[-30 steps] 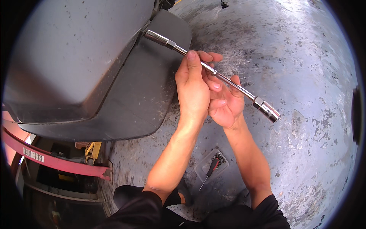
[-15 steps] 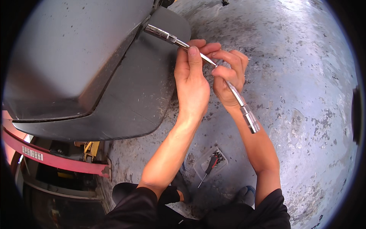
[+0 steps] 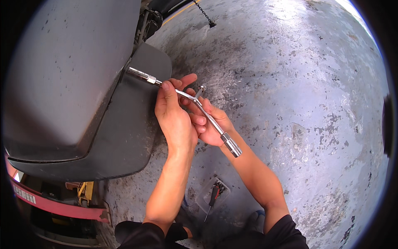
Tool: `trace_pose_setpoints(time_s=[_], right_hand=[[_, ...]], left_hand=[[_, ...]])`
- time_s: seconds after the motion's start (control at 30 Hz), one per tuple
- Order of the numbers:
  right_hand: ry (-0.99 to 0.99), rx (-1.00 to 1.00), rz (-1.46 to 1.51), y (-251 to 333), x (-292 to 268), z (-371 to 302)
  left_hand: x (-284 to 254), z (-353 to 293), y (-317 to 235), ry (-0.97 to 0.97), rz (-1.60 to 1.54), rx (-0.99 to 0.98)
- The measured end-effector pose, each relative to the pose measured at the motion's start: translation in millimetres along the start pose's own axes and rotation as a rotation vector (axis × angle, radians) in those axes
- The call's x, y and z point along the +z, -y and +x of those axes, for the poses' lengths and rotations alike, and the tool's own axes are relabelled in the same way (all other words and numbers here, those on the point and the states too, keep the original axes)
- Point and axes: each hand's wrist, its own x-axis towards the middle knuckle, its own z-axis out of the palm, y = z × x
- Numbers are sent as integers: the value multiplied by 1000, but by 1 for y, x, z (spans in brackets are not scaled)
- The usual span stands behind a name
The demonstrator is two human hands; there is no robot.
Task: The person uses a T-handle socket wrench to loosen and remove bolts securing a black plastic wheel well liner. After removing the bolts, the person pulls the liner away from the vehicle's wheel arch to expose the brake assembly.
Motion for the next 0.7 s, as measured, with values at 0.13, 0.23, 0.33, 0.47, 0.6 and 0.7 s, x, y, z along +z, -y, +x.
trace_pose_setpoints(time_s=[0.13,0.23,0.33,0.47,0.6,0.7], right_hand=[[-87,-200,-499,4,22,9],[-166,-805,-1158,-1,12,19],[-236,-1212,-1736,-2,12,18],[-327,-990,-1714,-1,2,2],[-163,-59,-617,20,3,-19],[-104,144,-191,14,16,-14]], left_hand=[[-3,2,6,-15,-13,55],[-1,2,7,55,-55,120],[2,0,10,63,-83,135],[-11,3,12,16,-15,182],[-2,3,13,8,40,222],[-5,4,13,-19,73,206]])
